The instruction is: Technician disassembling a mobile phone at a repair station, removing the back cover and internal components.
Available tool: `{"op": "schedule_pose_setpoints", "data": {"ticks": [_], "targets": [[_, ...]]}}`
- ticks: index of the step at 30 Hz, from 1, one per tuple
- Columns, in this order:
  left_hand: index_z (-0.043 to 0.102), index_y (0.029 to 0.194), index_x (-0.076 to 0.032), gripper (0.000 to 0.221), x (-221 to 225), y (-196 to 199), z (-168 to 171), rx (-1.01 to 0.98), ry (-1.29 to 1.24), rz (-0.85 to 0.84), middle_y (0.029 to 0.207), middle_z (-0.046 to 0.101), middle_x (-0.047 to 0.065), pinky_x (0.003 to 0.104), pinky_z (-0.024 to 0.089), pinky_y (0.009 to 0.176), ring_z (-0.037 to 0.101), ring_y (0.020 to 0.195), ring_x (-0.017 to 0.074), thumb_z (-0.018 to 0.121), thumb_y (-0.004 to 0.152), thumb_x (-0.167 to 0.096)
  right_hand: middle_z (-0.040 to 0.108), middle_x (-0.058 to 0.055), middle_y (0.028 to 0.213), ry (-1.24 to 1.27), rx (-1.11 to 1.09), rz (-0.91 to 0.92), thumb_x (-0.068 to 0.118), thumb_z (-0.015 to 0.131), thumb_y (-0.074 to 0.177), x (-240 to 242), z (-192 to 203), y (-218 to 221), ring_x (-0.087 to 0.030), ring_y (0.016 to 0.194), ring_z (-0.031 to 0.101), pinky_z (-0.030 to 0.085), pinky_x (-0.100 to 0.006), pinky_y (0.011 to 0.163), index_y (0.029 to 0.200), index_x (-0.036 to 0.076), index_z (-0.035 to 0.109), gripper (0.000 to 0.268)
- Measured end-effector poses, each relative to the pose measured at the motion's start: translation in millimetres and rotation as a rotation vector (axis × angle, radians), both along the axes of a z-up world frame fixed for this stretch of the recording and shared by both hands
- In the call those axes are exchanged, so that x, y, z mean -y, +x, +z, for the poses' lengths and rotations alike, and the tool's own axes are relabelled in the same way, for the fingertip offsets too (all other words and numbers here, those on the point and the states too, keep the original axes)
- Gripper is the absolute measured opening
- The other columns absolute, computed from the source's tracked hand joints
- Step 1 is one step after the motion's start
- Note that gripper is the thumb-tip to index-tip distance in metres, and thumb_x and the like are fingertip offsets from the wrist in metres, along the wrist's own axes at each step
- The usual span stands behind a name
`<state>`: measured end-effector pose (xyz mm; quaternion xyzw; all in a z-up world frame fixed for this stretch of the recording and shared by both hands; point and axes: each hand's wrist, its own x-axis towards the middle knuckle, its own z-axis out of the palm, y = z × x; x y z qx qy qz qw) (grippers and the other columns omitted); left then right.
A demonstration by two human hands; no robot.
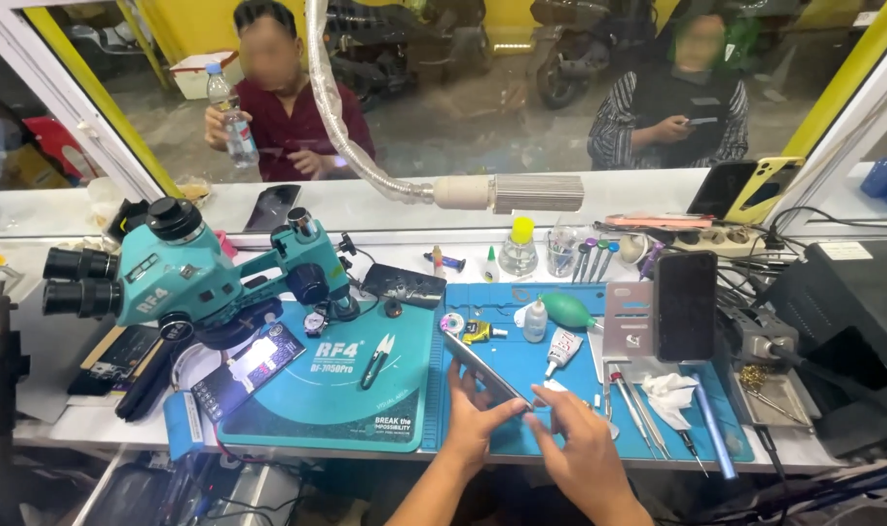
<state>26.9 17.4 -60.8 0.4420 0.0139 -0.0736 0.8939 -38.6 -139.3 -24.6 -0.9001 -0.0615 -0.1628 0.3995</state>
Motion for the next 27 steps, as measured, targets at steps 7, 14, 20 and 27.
{"op": "schedule_pose_setpoints", "data": {"ticks": [7,14,20,27], "targets": [[0.048,0.145,-0.013,0.094,-3,-7,28,-0.017,0.091,0.211,0.117,0.068,0.013,0.039,0.055,0.090,0.064,0.102,0.0234,0.090,0.061,-0.008,0.072,-0.002,0.110,-0.110,0.152,0.025,0.040,0.079,0.086,-2,-31,6,-0.019,0.067,0.055,0.053,-0.037,0.077,0.137,0.014,0.061,0.060],[0.041,0.153,-0.019,0.081,-17,15,4,-0.033,-0.065,-0.203,0.133,0.061,0.015,0.043,0.058,0.073,0.069,0.097,0.0314,0.034,0.089,-0.068,0.075,0.000,0.107,0.020,0.069,0.150,0.034,0.080,0.085,-15,-31,23,-0.017,0.064,0.058,0.052,-0.032,0.065,0.116,0.017,0.074,0.036],[0.058,0.139,-0.009,0.092,-21,12,7,-0.031,0.012,-0.234,0.106,0.068,0.020,0.040,0.056,0.077,0.067,0.094,0.0279,0.023,0.088,-0.076,0.074,-0.010,0.107,-0.010,0.293,0.252,0.031,0.084,0.083,-14,-35,36,-0.024,0.106,0.073,0.057,-0.032,0.069,0.113,0.009,0.074,0.039],[0.063,0.133,-0.003,0.086,-19,16,3,-0.134,-0.047,-0.152,0.116,0.068,0.013,0.035,0.052,0.086,0.064,0.098,0.0234,0.032,0.091,-0.071,0.071,-0.013,0.104,-0.321,0.723,0.213,0.000,0.062,0.096,-18,-21,37,-0.025,0.061,0.054,0.042,-0.035,0.050,0.128,0.005,0.064,0.033]]}}
